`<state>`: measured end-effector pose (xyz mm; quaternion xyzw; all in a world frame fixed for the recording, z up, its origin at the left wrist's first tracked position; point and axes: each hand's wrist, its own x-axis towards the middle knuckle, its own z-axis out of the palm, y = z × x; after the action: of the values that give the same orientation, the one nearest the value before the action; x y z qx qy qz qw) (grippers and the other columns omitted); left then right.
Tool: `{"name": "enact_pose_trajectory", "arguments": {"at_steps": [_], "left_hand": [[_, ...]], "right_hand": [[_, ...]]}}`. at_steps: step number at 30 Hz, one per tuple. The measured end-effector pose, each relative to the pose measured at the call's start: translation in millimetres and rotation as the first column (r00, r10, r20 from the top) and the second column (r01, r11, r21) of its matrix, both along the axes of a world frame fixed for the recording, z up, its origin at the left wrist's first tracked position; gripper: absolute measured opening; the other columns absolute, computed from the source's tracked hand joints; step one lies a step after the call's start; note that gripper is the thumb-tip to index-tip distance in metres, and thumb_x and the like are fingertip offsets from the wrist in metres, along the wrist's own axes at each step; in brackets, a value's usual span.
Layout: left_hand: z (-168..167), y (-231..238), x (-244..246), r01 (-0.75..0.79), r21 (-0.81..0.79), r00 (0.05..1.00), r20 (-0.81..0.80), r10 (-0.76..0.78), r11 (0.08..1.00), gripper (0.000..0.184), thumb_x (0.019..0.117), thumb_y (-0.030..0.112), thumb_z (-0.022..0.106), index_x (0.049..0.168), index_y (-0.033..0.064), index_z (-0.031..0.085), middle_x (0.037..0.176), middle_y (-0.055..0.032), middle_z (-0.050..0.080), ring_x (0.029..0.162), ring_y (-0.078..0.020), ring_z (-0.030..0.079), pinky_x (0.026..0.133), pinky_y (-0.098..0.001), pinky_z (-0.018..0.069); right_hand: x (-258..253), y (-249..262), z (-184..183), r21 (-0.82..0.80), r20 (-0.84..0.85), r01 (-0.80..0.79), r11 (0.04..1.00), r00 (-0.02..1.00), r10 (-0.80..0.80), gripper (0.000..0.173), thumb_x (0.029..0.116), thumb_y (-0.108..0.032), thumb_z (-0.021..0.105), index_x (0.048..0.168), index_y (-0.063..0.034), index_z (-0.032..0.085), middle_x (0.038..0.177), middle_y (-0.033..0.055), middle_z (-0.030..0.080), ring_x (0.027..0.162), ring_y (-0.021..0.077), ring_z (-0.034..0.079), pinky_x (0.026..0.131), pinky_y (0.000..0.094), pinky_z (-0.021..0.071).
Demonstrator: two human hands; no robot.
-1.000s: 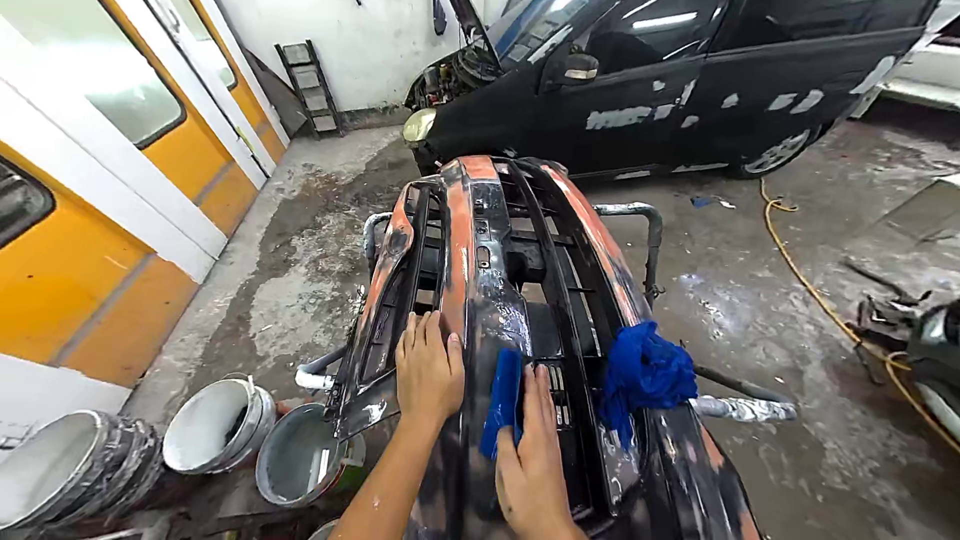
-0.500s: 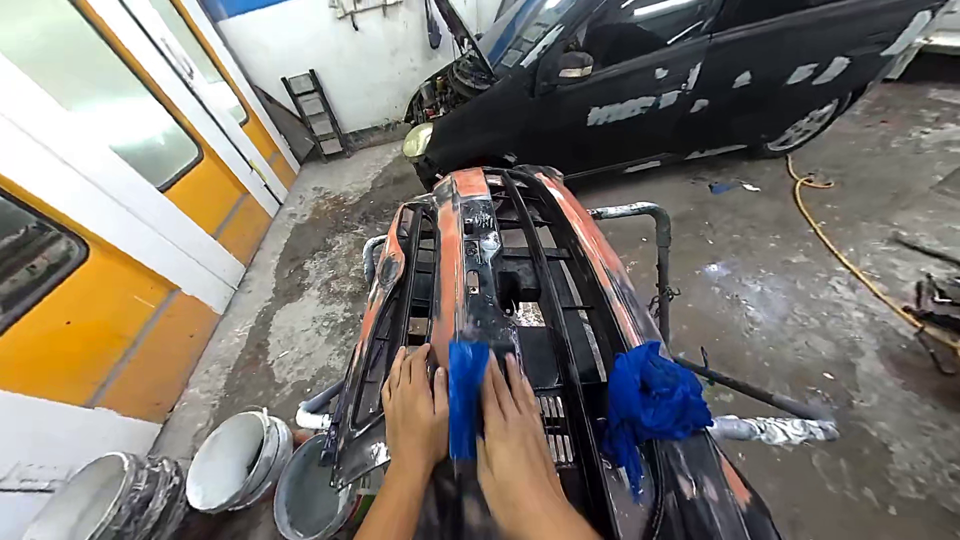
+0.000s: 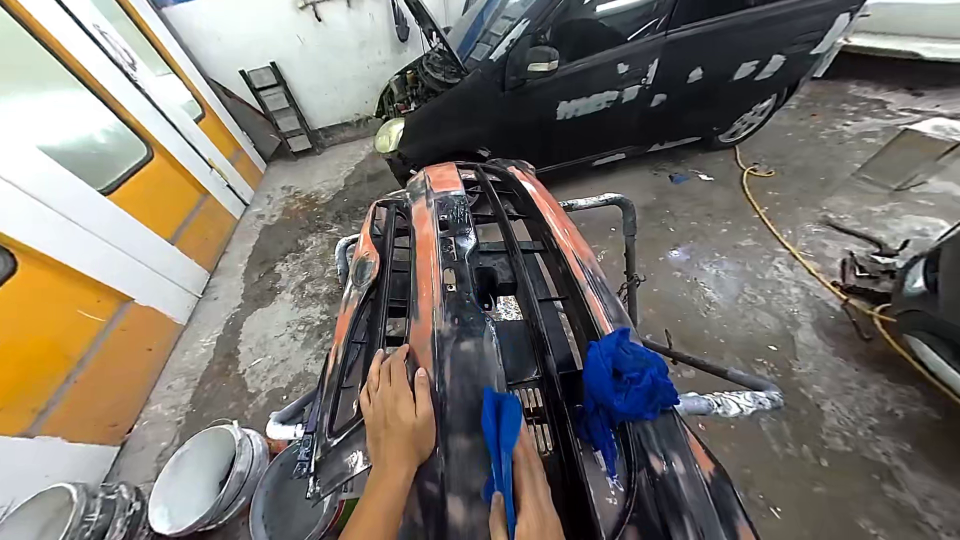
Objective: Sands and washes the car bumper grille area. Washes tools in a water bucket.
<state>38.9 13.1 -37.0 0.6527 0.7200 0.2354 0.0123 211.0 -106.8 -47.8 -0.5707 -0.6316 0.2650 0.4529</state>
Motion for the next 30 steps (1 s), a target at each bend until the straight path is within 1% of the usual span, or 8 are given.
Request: {"name": "enact_pose_trajectory", "arguments": {"at_steps": [7, 10, 12, 14, 18, 21, 24, 30], "left_hand": [[2, -1, -2, 0.001, -0.043, 1.0, -0.001, -0.001, 0.999, 0.063, 0.1034, 0.05, 0.021, 0.147, 0.0194, 0.054, 0.15, -0.0043, 0.056, 0.151, -0.0296, 0.035, 0.12, -0.0573, 0.0264], [0, -3, -5, -0.003, -0.063, 1.0, 0.016, 0.004, 0.998, 0.061, 0.1031, 0.05, 0.023, 0.148, 0.0216, 0.053, 0.15, -0.0044, 0.055, 0.152, -0.0287, 0.034, 0.119, -0.057, 0.0285], [0, -5, -5, -0.001, -0.082, 0.999, 0.032, 0.004, 0.997, 0.061, 0.1025, 0.051, 0.024, 0.148, 0.0224, 0.052, 0.151, -0.0049, 0.055, 0.152, -0.0293, 0.033, 0.117, -0.0578, 0.03], [2, -5, -6, 0.002, -0.084, 0.999, 0.054, 0.003, 0.996, 0.06, 0.1026, 0.051, 0.025, 0.149, 0.0227, 0.052, 0.151, -0.0054, 0.054, 0.152, -0.0296, 0.033, 0.117, -0.0585, 0.03], [1, -6, -8, 0.015, -0.088, 0.998, 0.061, -0.009, 0.996, 0.059, 0.1033, 0.05, 0.026, 0.149, 0.0224, 0.051, 0.151, -0.0054, 0.054, 0.152, -0.0295, 0.033, 0.118, -0.0591, 0.0286], [-1, -8, -9, 0.04, -0.07, 0.997, 0.073, -0.035, 0.997, 0.058, 0.104, 0.05, 0.028, 0.149, 0.0209, 0.051, 0.152, -0.0069, 0.054, 0.151, -0.031, 0.033, 0.117, -0.0615, 0.0284], [1, -5, -10, 0.038, -0.054, 0.997, 0.069, -0.035, 0.998, 0.059, 0.104, 0.051, 0.028, 0.15, 0.0216, 0.051, 0.153, -0.0063, 0.052, 0.151, -0.0308, 0.034, 0.117, -0.0624, 0.0282], [-1, -2, -8, 0.044, -0.004, 0.998, 0.043, -0.044, 0.999, 0.064, 0.1031, 0.054, 0.024, 0.15, 0.021, 0.052, 0.152, -0.0112, 0.053, 0.15, -0.0358, 0.036, 0.115, -0.0665, 0.029]], "right_hand": [[4, 143, 40, -0.07, 0.125, 0.061, 0.996, 0.991, -0.052, 0.06, 0.0934, -0.01, 0.055, 0.152, -0.0017, 0.047, 0.152, 0.0164, 0.054, 0.146, 0.0277, 0.046, 0.124, 0.0489, 0.0317], [12, 63, 32, -0.126, 0.09, 0.043, 0.991, 0.995, -0.032, 0.066, 0.0907, -0.011, 0.056, 0.154, -0.0003, 0.043, 0.143, 0.0164, 0.061, 0.131, 0.0255, 0.061, 0.111, 0.0453, 0.0492], [25, -23, 30, -0.157, -0.062, 0.052, 0.986, 0.996, -0.062, 0.049, 0.0851, -0.005, 0.059, 0.132, 0.0086, 0.061, 0.109, 0.0147, 0.075, 0.098, 0.0181, 0.073, 0.088, 0.0384, 0.0601], [47, -83, 40, -0.234, -0.303, 0.033, 0.972, 0.947, -0.105, 0.027, 0.0856, 0.003, 0.057, 0.11, 0.0073, 0.067, 0.091, 0.0048, 0.075, 0.086, 0.0062, 0.071, 0.081, 0.0292, 0.0609], [90, -116, 48, -0.106, -0.266, 0.19, 0.976, 0.941, -0.211, 0.027, 0.0894, 0.005, 0.054, 0.115, 0.0111, 0.059, 0.099, 0.004, 0.072, 0.092, 0.0019, 0.07, 0.086, 0.026, 0.0605], [88, -109, 26, -0.178, 0.009, 0.029, 0.984, 1.0, -0.028, 0.062, 0.0889, -0.001, 0.054, 0.148, 0.0156, 0.041, 0.145, 0.0256, 0.056, 0.132, 0.0236, 0.059, 0.114, 0.0432, 0.0472], [58, -75, 2, -0.124, 0.165, 0.057, 0.991, 0.986, -0.036, 0.076, 0.0828, -0.019, 0.062, 0.152, 0.0059, 0.043, 0.162, 0.0297, 0.032, 0.152, 0.0426, 0.031, 0.123, 0.0624, 0.0257], [56, -46, -9, -0.05, 0.106, 0.231, 0.972, 0.969, -0.225, 0.074, 0.0738, -0.009, 0.067, 0.146, 0.0012, 0.054, 0.156, 0.0167, 0.049, 0.146, 0.0312, 0.046, 0.119, 0.0504, 0.0401]]}}
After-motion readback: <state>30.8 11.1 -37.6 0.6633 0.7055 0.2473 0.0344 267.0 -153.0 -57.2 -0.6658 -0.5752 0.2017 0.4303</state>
